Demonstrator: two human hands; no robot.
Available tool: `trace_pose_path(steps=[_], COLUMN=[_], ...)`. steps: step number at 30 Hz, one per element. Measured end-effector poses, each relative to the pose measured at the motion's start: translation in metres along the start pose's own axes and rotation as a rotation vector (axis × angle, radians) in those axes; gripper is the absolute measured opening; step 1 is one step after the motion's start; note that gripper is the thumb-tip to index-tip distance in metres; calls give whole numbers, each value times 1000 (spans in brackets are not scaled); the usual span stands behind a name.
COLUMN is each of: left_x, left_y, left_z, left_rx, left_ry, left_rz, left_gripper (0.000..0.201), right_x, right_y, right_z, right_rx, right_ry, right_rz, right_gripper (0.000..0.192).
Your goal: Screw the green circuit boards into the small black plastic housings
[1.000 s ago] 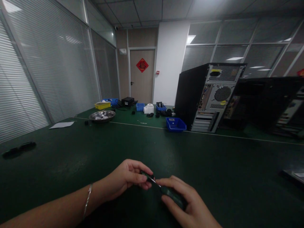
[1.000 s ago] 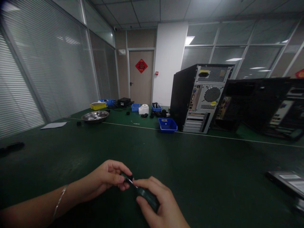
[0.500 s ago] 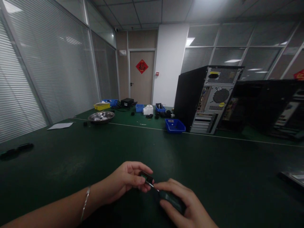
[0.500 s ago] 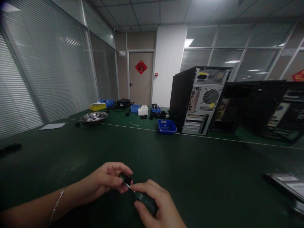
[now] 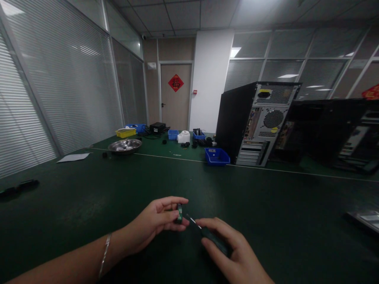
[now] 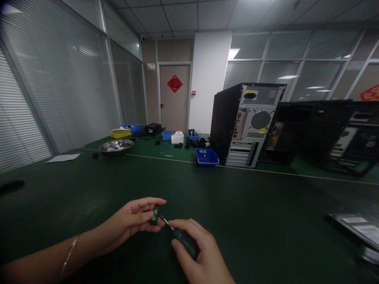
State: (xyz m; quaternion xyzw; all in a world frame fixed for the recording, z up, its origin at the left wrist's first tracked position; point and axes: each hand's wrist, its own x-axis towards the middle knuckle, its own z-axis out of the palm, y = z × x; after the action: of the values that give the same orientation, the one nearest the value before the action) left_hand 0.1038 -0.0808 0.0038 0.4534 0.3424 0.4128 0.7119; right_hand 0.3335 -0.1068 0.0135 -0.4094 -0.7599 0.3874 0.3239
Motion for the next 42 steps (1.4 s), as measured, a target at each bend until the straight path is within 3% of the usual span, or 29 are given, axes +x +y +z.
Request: trace_pose_path(steps=[4, 14, 28, 37, 42], left_x=[-2, -2, 1, -1, 0], left_y=[-1, 0, -1, -2, 0], left_z=[1, 1, 1, -2, 0], left_rx=[88, 293, 320, 145, 108], left_ry=[-26, -66, 10, -49, -25], left_rz=[-6, 66, 89, -53, -16], left_gripper=[43, 25, 24, 24, 21], right_x=[-2, -2, -4, -2, -2], right_y=[0, -5, 1, -4, -8], right_z=[0, -2, -2, -1, -2], right_rx=[-18, 5, -25, 109, 153], right_ry=[-24, -51, -45, -71, -20], right_rz=[-10, -3, -41, 3, 62], right_gripper=[25, 27, 29, 26, 24])
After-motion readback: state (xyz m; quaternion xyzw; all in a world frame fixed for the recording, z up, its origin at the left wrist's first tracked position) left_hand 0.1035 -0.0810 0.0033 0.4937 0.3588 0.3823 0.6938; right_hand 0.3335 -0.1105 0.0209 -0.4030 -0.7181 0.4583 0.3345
